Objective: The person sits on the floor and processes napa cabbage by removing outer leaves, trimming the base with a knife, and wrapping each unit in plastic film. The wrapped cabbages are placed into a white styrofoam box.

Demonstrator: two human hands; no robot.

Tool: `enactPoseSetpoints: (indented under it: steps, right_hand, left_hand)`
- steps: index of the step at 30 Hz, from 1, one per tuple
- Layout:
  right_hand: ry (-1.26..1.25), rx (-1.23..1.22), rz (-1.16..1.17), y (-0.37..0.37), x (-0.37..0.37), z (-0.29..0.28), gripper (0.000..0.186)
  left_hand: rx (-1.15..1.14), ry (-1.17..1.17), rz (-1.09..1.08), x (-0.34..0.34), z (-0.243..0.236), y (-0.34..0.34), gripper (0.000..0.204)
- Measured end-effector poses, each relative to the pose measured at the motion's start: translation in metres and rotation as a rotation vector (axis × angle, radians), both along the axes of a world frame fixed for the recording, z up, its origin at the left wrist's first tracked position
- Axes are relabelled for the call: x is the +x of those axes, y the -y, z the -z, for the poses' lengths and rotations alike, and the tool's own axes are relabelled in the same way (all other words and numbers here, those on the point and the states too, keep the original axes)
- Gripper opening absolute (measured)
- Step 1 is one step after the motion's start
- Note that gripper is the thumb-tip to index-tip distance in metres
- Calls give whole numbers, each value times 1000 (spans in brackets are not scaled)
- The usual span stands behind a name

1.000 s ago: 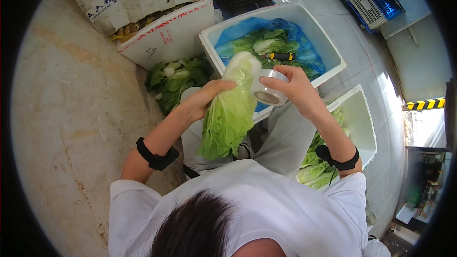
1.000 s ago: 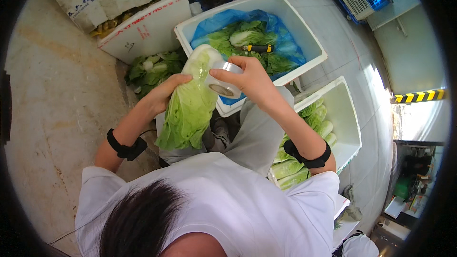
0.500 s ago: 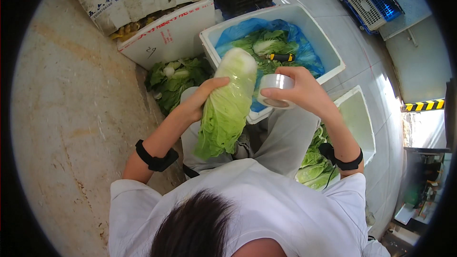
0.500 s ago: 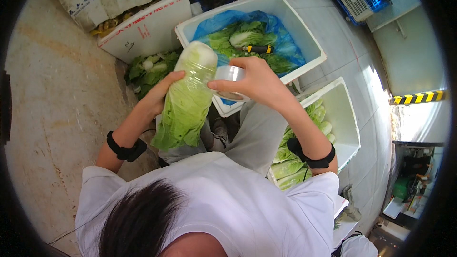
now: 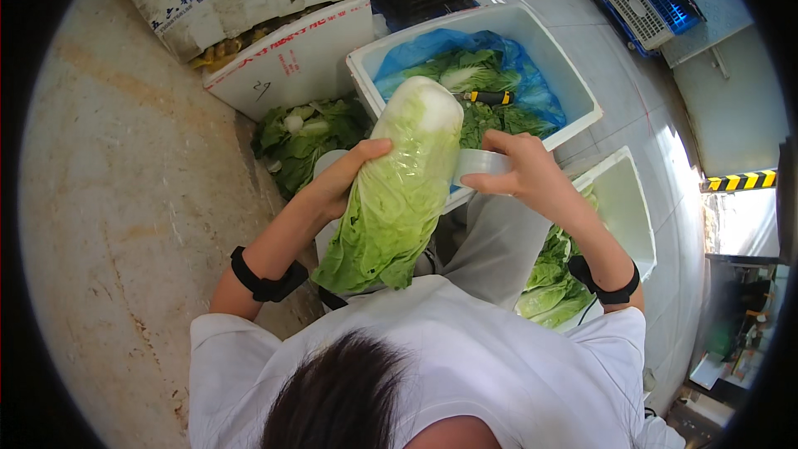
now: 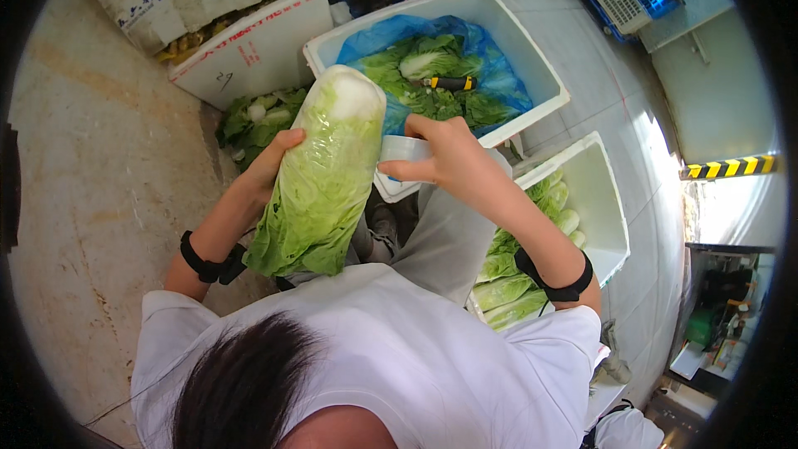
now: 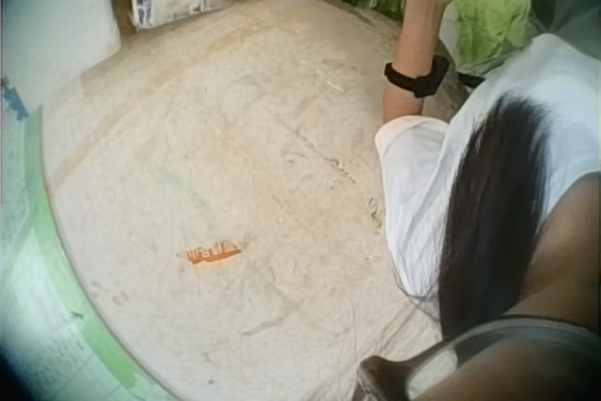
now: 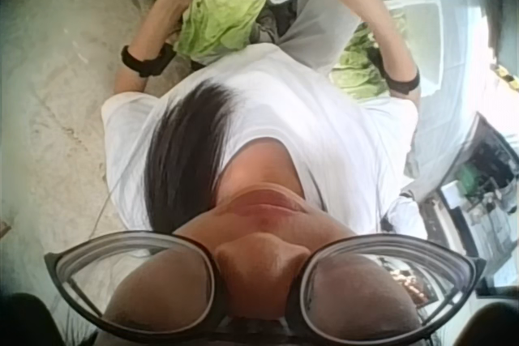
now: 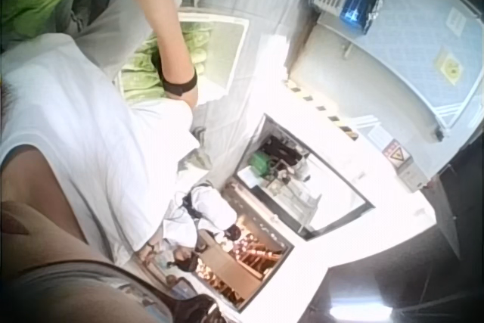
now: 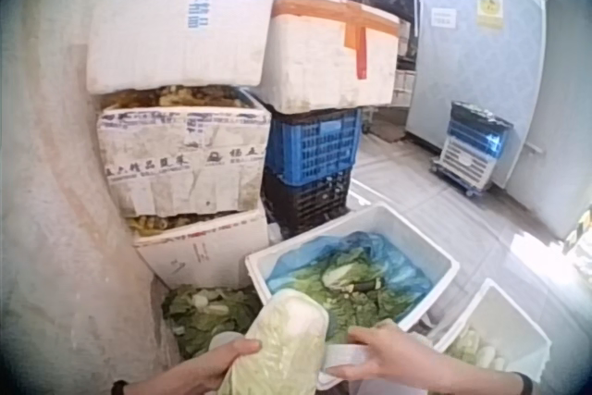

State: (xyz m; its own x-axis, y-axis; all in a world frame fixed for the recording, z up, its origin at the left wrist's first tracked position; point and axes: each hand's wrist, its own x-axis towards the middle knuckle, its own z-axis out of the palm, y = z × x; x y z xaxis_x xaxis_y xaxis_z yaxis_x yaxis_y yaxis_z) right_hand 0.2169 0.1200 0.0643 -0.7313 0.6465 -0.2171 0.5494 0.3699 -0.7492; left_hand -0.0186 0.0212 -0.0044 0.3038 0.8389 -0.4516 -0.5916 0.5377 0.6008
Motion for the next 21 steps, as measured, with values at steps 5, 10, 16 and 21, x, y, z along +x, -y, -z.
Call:
enactPoseSetpoints:
  steps: [5, 10, 16, 21]
  right_hand:
    - [22, -16, -12, 0, 5, 8, 35]
    - [-113, -264, 36, -2, 6, 28, 32]
    - [-80, -874, 4, -5, 12, 36, 42]
    - [-84, -987, -90, -9, 16, 51, 43]
  left_hand:
    - [3, 8, -5, 2, 2, 0, 74]
    - [1, 16, 37, 0, 6, -1, 67]
    - [-18, -25, 82, -1, 1, -4, 79]
    - [187, -151, 319, 7, -16, -12, 67]
